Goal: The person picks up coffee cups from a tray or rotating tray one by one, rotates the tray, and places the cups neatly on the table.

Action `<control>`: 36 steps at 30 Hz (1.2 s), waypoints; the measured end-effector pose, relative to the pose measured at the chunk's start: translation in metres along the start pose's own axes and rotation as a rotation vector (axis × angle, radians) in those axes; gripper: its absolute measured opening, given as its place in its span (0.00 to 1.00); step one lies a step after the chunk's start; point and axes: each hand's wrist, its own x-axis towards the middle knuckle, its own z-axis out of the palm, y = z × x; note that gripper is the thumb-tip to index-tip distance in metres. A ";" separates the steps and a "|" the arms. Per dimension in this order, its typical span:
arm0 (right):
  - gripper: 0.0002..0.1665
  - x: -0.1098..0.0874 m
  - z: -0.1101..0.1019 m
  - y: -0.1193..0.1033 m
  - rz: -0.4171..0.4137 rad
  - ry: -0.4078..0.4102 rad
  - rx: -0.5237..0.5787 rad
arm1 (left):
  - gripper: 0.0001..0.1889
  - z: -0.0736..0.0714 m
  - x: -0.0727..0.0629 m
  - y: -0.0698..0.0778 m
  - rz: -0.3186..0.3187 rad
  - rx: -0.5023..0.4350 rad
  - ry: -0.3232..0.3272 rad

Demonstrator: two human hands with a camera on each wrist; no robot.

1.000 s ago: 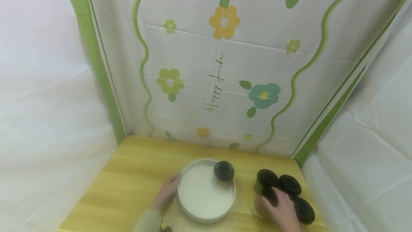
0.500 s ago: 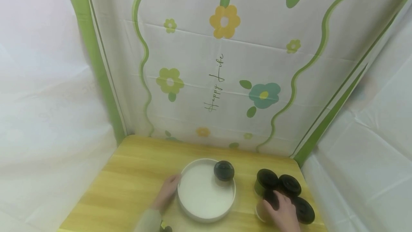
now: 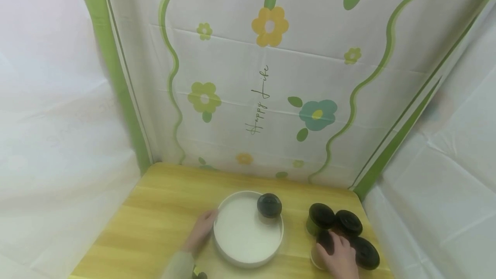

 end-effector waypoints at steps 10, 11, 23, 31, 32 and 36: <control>0.59 -0.003 0.002 -0.005 0.002 0.019 0.007 | 0.32 0.000 0.002 0.003 0.008 0.017 0.013; 0.59 -0.003 0.003 -0.005 -0.001 0.022 0.004 | 0.32 0.000 0.001 0.003 0.000 0.011 0.013; 0.59 -0.003 0.008 -0.006 -0.005 0.051 0.010 | 0.32 -0.002 -0.002 0.008 -0.001 0.024 -0.004; 0.61 -0.005 0.007 -0.009 -0.007 0.054 0.023 | 0.32 -0.001 -0.001 0.006 0.014 0.024 -0.008; 0.62 -0.005 0.007 -0.009 -0.009 0.057 0.025 | 0.32 -0.001 -0.001 0.006 0.015 0.023 -0.007; 0.63 -0.006 0.007 -0.009 -0.013 0.055 0.032 | 0.31 -0.001 -0.001 0.005 0.022 0.025 -0.003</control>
